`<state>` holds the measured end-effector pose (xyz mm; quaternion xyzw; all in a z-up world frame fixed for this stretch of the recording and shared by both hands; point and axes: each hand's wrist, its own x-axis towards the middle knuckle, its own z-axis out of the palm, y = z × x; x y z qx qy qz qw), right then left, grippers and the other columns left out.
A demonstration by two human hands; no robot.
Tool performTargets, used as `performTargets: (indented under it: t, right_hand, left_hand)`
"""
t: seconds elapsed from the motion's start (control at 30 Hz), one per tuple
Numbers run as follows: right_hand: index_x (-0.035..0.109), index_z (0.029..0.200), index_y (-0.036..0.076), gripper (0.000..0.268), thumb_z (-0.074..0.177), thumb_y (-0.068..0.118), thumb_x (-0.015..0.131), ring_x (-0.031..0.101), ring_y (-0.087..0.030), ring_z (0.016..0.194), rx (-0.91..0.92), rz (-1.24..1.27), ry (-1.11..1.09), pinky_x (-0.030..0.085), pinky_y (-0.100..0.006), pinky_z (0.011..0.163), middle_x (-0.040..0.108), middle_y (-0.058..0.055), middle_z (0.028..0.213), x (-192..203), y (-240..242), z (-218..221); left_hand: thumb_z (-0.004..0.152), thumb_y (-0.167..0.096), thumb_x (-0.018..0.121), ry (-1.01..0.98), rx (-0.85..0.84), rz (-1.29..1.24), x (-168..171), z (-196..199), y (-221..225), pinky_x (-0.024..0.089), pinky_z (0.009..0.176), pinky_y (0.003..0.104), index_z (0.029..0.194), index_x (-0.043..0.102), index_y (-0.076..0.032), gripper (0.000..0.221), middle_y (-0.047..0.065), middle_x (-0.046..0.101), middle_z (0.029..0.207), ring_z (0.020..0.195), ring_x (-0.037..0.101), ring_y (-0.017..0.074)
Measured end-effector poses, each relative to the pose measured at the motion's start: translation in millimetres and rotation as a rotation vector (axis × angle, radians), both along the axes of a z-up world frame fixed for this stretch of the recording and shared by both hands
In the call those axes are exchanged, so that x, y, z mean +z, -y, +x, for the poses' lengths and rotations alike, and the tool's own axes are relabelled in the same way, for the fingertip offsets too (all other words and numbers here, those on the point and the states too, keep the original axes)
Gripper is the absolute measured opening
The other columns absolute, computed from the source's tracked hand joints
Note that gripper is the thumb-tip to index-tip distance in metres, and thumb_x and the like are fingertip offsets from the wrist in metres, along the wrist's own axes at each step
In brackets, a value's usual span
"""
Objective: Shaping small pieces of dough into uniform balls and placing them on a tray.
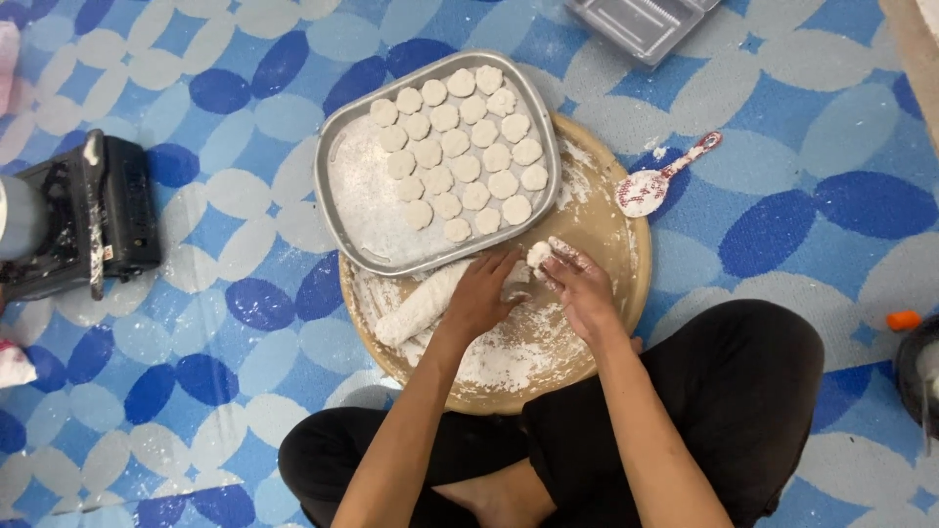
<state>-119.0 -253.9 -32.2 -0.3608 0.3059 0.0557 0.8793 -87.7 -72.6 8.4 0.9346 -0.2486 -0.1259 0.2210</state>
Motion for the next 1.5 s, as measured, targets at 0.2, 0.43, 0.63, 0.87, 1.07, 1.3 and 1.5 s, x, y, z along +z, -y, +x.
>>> performTargets:
  t: [0.2, 0.43, 0.63, 0.87, 1.07, 1.3, 1.5]
  right_hand:
    - [0.066, 0.126, 0.004, 0.048, 0.080, -0.001, 0.082, 0.074, -0.022, 0.093, 0.210, -0.166, 0.066, 0.062, -0.034, 0.084, 0.075, -0.013, 0.107, 19, -16, -20]
    - [0.068, 0.128, 0.007, 0.057, 0.076, 0.015, 0.091, 0.071, -0.021, 0.107, 0.398, -0.507, 0.127, 0.059, -0.035, 0.093, 0.073, -0.013, 0.117, 26, -19, -40]
    - [0.066, 0.137, 0.014, 0.067, 0.075, 0.019, 0.091, 0.053, -0.033, 0.136, 0.657, -0.898, 0.359, 0.044, -0.047, 0.114, 0.064, -0.013, 0.139, 47, -35, -72]
    - [0.078, 0.115, 0.017, 0.037, 0.079, 0.018, 0.087, 0.062, -0.034, 0.125, 0.545, -1.118, 0.593, 0.049, -0.049, 0.108, 0.078, -0.009, 0.114, 24, -46, -81]
    - [0.079, 0.114, 0.017, 0.036, 0.079, 0.021, 0.087, 0.063, -0.032, 0.124, 0.615, -0.966, 0.410, 0.048, -0.045, 0.109, 0.077, -0.010, 0.116, 36, -48, -82]
    - [0.078, 0.108, 0.017, 0.028, 0.092, 0.040, 0.078, 0.071, -0.012, 0.083, 0.560, -0.722, 0.068, 0.055, -0.032, 0.081, 0.076, -0.004, 0.078, 11, -45, -71]
    - [0.079, 0.100, 0.017, 0.028, 0.089, 0.042, 0.074, 0.071, -0.021, 0.077, 0.854, -0.946, 0.070, 0.053, -0.034, 0.073, 0.075, -0.007, 0.072, 18, -55, -77]
  left_hand:
    - [0.095, -0.030, 0.072, -0.491, 0.548, -0.626, 30, -37, -1, 0.045, 0.112, 0.046, 0.143, 0.055, 0.000, 0.059, 0.025, 0.065, 0.133, 0.132, 0.056, 0.0395]
    - [0.094, -0.015, 0.071, -0.715, 1.001, -1.148, -10, -67, -24, 0.059, 0.093, 0.036, 0.132, 0.062, 0.004, 0.044, 0.013, 0.069, 0.110, 0.096, 0.068, 0.0220]
    - [0.104, -0.040, 0.059, -0.858, 1.073, -1.271, -15, -95, -29, 0.057, 0.091, 0.038, 0.131, 0.059, 0.004, 0.051, 0.008, 0.062, 0.099, 0.094, 0.065, 0.0210]
    - [0.086, -0.011, 0.084, -0.762, 1.090, -1.262, -43, -109, -34, 0.065, 0.081, 0.040, 0.111, 0.071, 0.005, 0.033, 0.014, 0.076, 0.098, 0.085, 0.075, 0.0254]
    - [0.096, -0.037, 0.066, -0.926, 1.060, -1.150, 2, -113, -45, 0.059, 0.090, 0.049, 0.125, 0.059, 0.006, 0.053, 0.024, 0.065, 0.113, 0.101, 0.068, 0.0370]
    - [0.089, -0.031, 0.080, -0.622, 1.081, -0.854, 3, -119, -78, 0.061, 0.053, 0.026, 0.112, 0.068, -0.001, 0.040, 0.010, 0.067, 0.068, 0.056, 0.071, 0.0188]
    - [0.095, -0.020, 0.074, -0.475, 1.029, -0.979, -46, -121, -93, 0.061, 0.061, 0.022, 0.126, 0.067, -0.005, 0.036, 0.009, 0.076, 0.097, 0.073, 0.069, 0.0109]
